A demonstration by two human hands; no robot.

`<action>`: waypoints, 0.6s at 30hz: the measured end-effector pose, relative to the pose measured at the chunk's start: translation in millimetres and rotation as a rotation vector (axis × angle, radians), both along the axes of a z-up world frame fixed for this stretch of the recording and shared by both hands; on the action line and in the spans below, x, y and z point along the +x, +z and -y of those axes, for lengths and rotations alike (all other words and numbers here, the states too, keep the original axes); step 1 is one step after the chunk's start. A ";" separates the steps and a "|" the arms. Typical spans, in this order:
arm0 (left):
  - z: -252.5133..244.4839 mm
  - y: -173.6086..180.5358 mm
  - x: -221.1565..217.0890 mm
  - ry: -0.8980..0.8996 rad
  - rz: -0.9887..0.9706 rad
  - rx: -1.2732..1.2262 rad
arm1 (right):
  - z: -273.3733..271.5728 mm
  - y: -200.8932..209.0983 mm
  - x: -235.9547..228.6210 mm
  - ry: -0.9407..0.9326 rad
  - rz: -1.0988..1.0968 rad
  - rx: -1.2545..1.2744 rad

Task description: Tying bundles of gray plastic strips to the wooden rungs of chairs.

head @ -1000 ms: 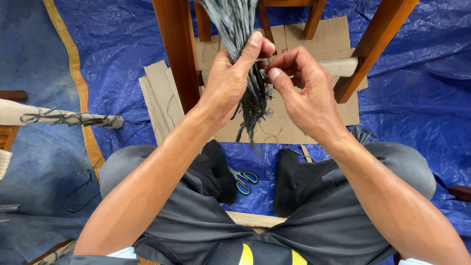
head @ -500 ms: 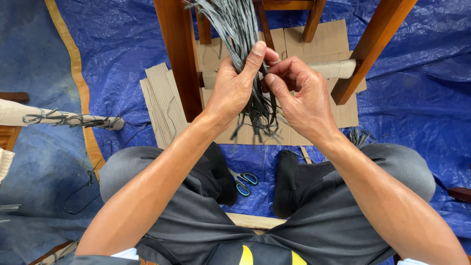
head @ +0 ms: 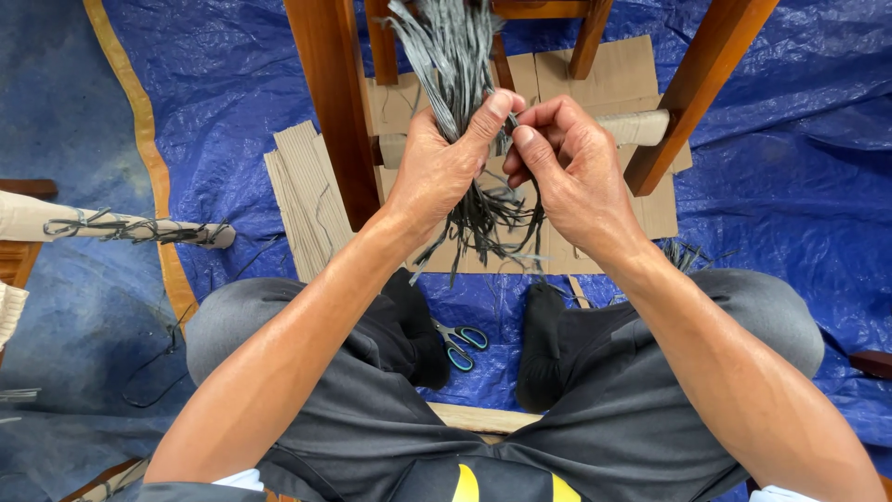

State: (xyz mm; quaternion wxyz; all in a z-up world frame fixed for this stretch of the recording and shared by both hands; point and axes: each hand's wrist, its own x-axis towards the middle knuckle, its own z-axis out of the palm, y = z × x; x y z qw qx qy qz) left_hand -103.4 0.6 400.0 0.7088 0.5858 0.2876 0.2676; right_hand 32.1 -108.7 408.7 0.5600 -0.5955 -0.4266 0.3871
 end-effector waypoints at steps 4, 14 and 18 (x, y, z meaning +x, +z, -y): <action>-1.8 -5.6 -0.6 -0.001 0.123 0.112 | -0.7 3.1 0.3 0.041 -0.003 0.013; -5.0 3.1 -5.4 0.111 0.059 0.022 | 0.2 3.7 2.9 0.007 -0.014 -0.115; -6.5 4.8 -4.9 0.119 0.080 -0.003 | -0.2 -2.7 7.0 0.006 0.075 -0.094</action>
